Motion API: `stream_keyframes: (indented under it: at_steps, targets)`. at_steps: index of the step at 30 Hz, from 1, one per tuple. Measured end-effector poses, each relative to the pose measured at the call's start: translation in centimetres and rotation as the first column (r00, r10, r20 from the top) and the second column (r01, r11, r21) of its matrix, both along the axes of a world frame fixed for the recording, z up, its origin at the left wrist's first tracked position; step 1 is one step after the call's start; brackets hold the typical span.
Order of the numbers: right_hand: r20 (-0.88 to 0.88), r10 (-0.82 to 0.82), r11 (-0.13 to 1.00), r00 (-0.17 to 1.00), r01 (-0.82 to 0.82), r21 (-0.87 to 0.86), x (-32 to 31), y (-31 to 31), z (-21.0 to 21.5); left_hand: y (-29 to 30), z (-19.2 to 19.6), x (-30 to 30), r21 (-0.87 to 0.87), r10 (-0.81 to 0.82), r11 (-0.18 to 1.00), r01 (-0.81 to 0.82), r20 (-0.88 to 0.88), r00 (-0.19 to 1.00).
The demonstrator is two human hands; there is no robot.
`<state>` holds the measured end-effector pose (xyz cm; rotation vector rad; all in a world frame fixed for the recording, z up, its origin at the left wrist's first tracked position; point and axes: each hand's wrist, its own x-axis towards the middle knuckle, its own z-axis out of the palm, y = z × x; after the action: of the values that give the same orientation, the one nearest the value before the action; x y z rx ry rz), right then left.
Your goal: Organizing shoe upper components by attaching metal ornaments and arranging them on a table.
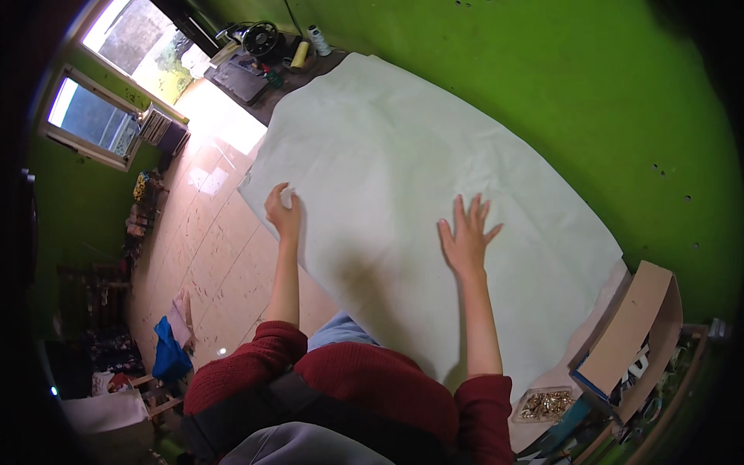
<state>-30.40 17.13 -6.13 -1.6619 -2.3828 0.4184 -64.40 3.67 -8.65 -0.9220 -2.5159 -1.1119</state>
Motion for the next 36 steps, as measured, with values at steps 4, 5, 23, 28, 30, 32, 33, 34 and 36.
stream_keyframes:
  at_steps: [4,5,23,28,30,32,33,34,36]
  targets:
    - [0.031,0.187,0.982,0.982,-0.187,0.008,-3.9,-0.7,-1.8,-3.9,-1.5,-6.4,-0.139,0.187,0.976,-0.167,0.144,0.972]
    - [0.084,0.157,0.988,0.984,-0.156,-0.011,-3.7,-0.6,-3.1,-4.0,-2.0,-7.8,-0.170,0.183,0.974,-0.153,0.174,0.968]
    - [-0.084,-0.093,0.982,0.992,0.105,0.155,-18.4,2.5,-0.9,-1.4,2.6,-18.5,-0.079,-0.493,0.859,0.506,0.140,0.859]
    - [0.051,-0.011,0.998,0.999,0.007,0.066,-26.9,4.1,1.5,0.7,6.0,-13.8,-0.137,-0.861,0.509,0.850,-0.058,0.506]
    - [0.055,-0.124,0.992,0.991,0.123,0.010,-28.0,4.8,0.2,1.5,6.8,-12.1,-0.112,-0.883,0.468,0.876,-0.089,0.460]
    - [0.056,-0.132,0.991,0.990,0.133,-0.017,-28.0,5.0,-0.7,1.7,7.3,-11.2,-0.183,-0.942,0.333,0.925,-0.116,0.316]
    - [0.038,-0.138,0.990,0.990,0.139,-0.036,-27.8,5.1,-1.2,1.6,7.6,-11.0,-0.184,-0.941,0.333,0.925,-0.120,0.315]
    - [0.020,-0.145,0.988,0.989,0.146,-0.055,-27.7,5.3,-1.7,1.3,7.9,-10.8,-0.152,-0.944,0.327,0.933,-0.088,0.317]
    - [0.014,-0.143,0.986,0.990,0.143,-0.085,-27.8,5.1,-1.7,1.1,8.7,-11.1,-0.118,-0.947,0.321,0.940,-0.058,0.317]
